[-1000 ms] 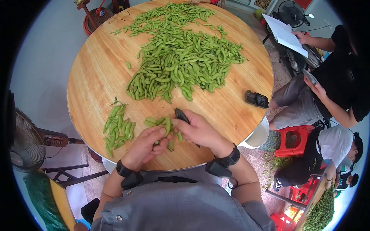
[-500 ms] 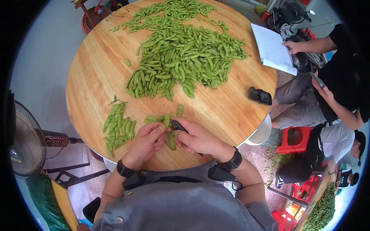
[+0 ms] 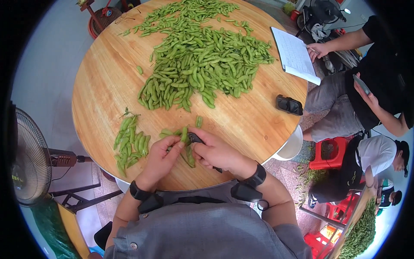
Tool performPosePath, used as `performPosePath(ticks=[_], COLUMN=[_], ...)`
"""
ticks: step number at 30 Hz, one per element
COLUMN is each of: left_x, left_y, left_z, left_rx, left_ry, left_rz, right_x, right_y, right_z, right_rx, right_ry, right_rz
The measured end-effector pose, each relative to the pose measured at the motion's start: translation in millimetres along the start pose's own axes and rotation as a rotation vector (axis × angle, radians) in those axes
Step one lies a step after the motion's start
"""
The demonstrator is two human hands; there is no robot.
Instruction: The person uses shears to trim the ends of edamame pods one by one and then drops the trimmed pods into a white bucket.
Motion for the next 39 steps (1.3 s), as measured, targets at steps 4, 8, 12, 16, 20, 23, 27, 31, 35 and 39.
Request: performPosePath(ticks=[4, 8, 12, 16, 20, 23, 27, 31, 35, 39], left_x=[2.5, 22.0, 28.8, 25.6, 16.5, 5.4, 1.5, 4.9, 19.2, 9.3], left_y=[-12.9, -17.2, -7.5, -10.9, -20.2, -7.9, 13.8, -7.8, -29.2, -14.7], left_z=[-4.7, -40.6, -52.8, -51.3, -31.4, -19.1, -10.1, -10.6, -21.1, -32.0], left_rx=[0.288, 1.146, 1.382, 1.135, 0.616, 0.331, -0.032, 0.149, 0.53, 0.385], left_ry=[-0.1, -0.3, -0.402, -0.364, -0.222, -0.153, -0.122, -0.112, -0.177, -0.303], left_rz=[0.217, 0.62, 0.628, 0.589, 0.471, 0.258, 0.036, 0.189, 0.526, 0.281], right_x=[4.7, 12.9, 21.9, 24.3, 25.1, 23.2, 16.3, 11.5, 10.4, -3.4], right_y=[-7.8, -4.0, -5.1, -10.9, -6.8, -5.1, 0.3, 4.0, 0.9, -1.3], right_z=[-14.2, -21.1, -25.9, -26.4, -25.4, -21.7, -15.6, -12.6, -7.4, 12.3], right_rx=[-0.313, -0.533, -0.612, -0.457, -0.375, -0.381, -0.427, -0.452, -0.377, -0.187], right_ry=[-0.255, -0.368, -0.407, -0.308, -0.259, -0.222, -0.183, -0.144, -0.15, 0.027], right_rz=[-0.035, -0.108, -0.121, -0.11, -0.135, -0.126, -0.091, -0.094, -0.091, -0.037])
Point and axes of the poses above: each hand's wrist, its own x-axis away from the middle knuckle, its own z-axis out of the back of the hand, y = z × x, the point moved 10 cm from there along -x, towards the middle knuckle, and after that the axes turned 3 degrees about x, right-handed, at the moved point
